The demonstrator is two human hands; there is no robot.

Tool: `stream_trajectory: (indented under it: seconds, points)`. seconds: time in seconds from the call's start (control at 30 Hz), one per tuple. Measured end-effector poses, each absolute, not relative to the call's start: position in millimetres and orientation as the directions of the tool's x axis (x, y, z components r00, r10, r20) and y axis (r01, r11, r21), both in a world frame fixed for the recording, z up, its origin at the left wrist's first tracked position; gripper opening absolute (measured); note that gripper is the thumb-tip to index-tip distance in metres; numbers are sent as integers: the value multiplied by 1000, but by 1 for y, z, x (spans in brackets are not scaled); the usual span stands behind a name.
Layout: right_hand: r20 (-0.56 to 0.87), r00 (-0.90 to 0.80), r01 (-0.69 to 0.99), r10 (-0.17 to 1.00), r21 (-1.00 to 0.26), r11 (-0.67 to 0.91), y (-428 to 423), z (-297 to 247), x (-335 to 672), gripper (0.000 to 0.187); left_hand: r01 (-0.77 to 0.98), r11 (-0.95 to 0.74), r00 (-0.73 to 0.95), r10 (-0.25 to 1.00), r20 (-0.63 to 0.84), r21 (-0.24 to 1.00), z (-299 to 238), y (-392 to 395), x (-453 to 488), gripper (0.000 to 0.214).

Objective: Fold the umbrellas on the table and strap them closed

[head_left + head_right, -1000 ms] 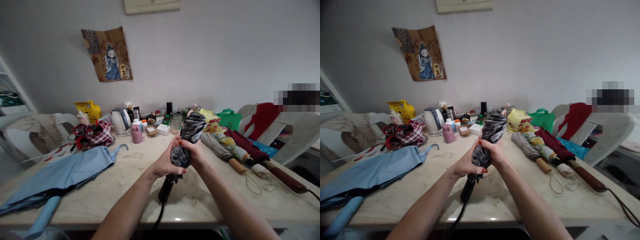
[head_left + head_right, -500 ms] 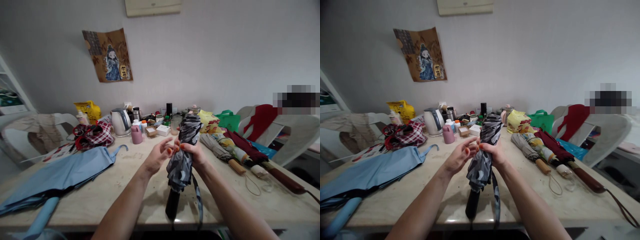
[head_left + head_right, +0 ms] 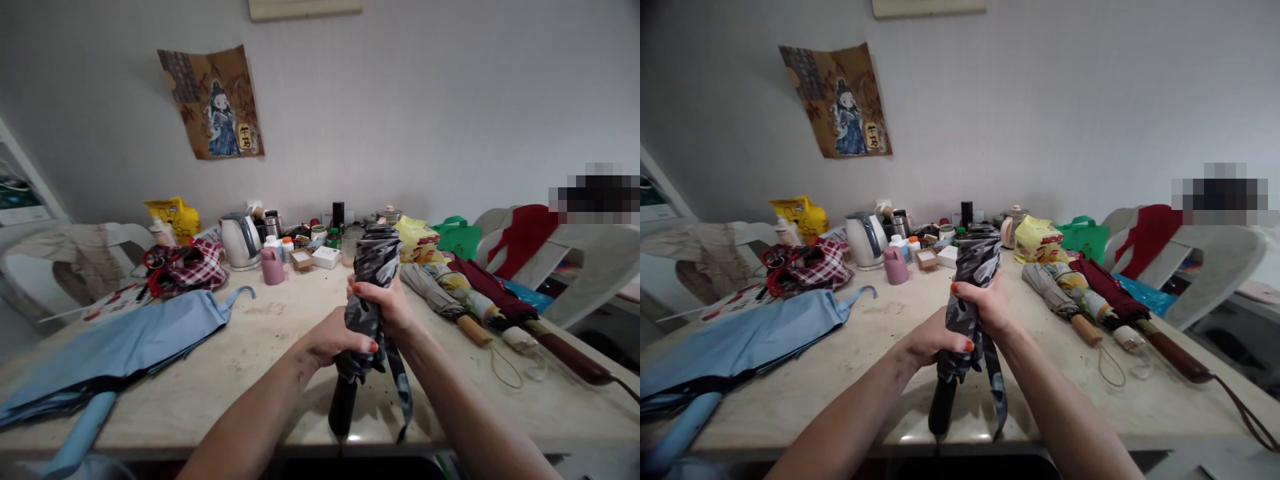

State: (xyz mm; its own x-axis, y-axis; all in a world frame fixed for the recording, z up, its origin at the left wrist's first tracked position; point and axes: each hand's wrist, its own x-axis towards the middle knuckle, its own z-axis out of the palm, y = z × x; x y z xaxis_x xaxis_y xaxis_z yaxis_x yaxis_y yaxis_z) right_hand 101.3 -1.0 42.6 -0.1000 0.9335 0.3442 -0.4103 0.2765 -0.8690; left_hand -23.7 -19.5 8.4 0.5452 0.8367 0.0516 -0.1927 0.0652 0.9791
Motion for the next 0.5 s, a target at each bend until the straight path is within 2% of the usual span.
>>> stream_trajectory:
  seconds: [0.13, 0.27, 0.37, 0.43, 0.5]
  points:
    - [345, -115, -412, 931, -870, 272, 0, 44, 101, 35, -210, 36, 546, 833, 87, 977, 11, -19, -30, 38]
    - [419, -87, -295, 904, -877, 378, 6, 47, 102, 46, -198, 25, 510, 856, 81, 980, 14, -16, -39, 41]
    - [466, -141, -207, 873, -877, 434, 8, 43, 104, 55, -229, -4, 449, 887, 109, 974, 18, -10, -50, 44]
    - [404, -220, -180, 888, -911, 370, 4, 36, 106, 62, -259, -36, 423, 894, 147, 965, 20, -6, -57, 44]
    - [279, -352, -183, 893, -957, 227, -4, 28, 108, 73, -289, -60, 402, 898, 178, 955, 23, -5, -64, 43]
